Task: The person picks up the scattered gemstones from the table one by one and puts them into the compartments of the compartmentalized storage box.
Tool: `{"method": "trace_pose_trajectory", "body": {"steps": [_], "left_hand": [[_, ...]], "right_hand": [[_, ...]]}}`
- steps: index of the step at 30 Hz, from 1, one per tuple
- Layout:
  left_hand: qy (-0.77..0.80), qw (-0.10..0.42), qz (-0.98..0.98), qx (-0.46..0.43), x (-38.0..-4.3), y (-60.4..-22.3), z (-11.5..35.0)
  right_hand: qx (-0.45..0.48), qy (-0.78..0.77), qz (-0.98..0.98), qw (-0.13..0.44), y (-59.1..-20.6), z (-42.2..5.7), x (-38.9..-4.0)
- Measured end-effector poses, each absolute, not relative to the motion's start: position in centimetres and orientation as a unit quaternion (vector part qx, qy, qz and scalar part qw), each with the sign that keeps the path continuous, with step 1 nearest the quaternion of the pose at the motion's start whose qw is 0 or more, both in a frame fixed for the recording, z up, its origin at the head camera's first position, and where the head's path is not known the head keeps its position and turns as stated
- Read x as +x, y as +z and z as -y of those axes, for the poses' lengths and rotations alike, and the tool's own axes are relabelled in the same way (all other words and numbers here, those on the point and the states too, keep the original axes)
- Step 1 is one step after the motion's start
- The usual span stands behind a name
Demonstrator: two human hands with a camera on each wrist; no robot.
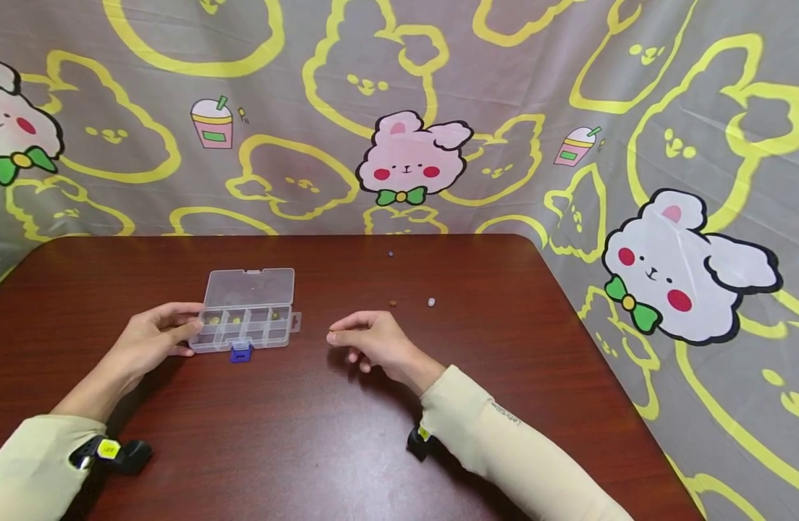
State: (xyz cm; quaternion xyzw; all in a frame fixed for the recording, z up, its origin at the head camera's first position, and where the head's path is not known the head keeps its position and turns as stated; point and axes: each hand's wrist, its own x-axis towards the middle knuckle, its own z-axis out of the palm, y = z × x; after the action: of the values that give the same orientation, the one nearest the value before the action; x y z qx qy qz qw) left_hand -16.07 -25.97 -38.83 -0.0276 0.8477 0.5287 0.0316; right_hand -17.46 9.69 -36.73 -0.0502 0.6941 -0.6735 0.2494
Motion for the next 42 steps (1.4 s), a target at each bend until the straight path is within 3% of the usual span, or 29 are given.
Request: {"method": "trace_pose_trajectory", "body": {"steps": [23, 42], "left_hand": [[0.534, 0.030, -0.844, -0.027, -16.0, -38.8, 26.0], [0.541, 0.029, -0.840, -0.024, -16.2, -38.8, 26.0]], "right_hand": [[-0.029, -0.692, -0.677, 0.249, -36.9, -3.3, -19.2], [-0.012, -0.677, -0.698, 0.233, -37.2, -1.4, -20.0]]}}
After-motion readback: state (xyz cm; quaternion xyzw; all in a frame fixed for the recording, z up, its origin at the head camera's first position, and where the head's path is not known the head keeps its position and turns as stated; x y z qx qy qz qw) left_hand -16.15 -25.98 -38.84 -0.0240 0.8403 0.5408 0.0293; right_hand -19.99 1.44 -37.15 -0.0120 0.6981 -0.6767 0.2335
